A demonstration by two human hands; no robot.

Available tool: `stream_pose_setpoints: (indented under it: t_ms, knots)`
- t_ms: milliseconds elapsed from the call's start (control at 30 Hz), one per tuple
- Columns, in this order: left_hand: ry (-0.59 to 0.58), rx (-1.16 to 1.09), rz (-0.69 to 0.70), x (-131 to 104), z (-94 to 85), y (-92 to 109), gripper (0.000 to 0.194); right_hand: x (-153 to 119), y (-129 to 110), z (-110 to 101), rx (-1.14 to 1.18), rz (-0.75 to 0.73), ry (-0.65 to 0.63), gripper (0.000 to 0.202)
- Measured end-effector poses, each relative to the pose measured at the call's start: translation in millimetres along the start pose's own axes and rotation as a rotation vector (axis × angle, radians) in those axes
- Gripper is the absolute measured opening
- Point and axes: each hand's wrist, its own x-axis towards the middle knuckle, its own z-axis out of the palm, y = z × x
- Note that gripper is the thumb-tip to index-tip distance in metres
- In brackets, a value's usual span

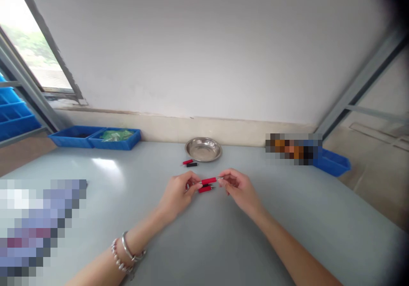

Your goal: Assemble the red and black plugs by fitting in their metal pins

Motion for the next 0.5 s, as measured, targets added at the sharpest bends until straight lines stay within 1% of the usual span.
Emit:
stream_pose_setpoints:
  t_ms: [333,500]
  knots:
    - [-0.034,0.006,-0.034,-0.7,0.4,-0.1,0.013,-3.2,-2.7,0.8,-0.047,-0.041,-0.017,0.013]
    - [-0.027,-0.006,-0.022,-0.6,0.4,-1.3,0.013,-3.8,-2.4,1.3,-0.134,-0.069,-0.006,0.013]
